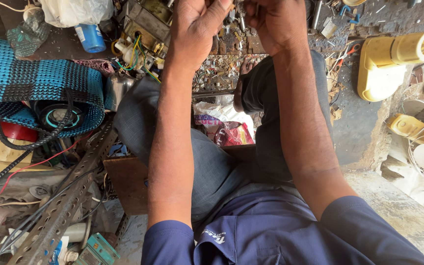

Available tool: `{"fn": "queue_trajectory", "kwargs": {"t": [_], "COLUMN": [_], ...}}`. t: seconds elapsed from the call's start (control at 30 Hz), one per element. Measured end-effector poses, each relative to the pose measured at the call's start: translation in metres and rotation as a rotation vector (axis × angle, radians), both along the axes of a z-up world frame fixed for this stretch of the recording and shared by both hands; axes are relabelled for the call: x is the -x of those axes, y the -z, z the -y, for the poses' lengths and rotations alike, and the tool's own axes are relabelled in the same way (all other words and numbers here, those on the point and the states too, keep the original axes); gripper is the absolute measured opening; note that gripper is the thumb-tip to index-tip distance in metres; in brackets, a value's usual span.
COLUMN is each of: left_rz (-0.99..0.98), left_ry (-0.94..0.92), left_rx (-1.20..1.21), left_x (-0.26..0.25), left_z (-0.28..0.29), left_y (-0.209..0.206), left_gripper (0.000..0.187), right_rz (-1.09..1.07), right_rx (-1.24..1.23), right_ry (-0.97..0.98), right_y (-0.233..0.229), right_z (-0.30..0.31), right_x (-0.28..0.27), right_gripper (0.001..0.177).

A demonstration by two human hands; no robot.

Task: The person is repairing an electronic device, likely a motor or generator, by manipulating wires and small components. They use their hands to connect and adjust parts, occasionally picking up tools or components from the cluttered workspace.

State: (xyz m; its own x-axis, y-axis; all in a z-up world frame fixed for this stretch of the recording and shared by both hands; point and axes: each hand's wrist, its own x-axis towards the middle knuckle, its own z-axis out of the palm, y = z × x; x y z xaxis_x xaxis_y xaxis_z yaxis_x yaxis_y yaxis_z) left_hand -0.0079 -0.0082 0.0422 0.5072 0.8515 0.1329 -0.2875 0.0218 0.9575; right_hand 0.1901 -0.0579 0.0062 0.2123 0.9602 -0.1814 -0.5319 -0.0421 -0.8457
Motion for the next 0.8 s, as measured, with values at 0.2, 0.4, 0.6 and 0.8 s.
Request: {"fn": "queue_trajectory", "kwargs": {"t": [0.2,0.4,0.6,0.8], "left_rz": [-0.328,-0.794,-0.671,-0.625], "left_ry": [-0.232,-0.388,-0.503,-0.446], "left_rx": [-0.29,-0.846,-0.757,-0.727], "left_x": [0.005,-0.001,-0.007,-0.007], "left_z": [-0.002,0.003,0.011,0.016], "left_y": [0.005,0.022,0.006,0.003], "left_gripper": [0.017,0.017,0.004,0.009], "right_rz": [0.032,0.228,0.354,0.578], "right_rx": [-0.031,0.004,0.055,0.019], "right_ry": [0.018,0.035,0.014,0.019], "right_y": [0.007,0.001,-0.005,0.008], "right_z": [0.001,-0.002,-0.002,-0.002], "right_x": [-0.005,0.004,0.011,0.017], "right_gripper": [0.013,0.011,0.015,0.023]}}
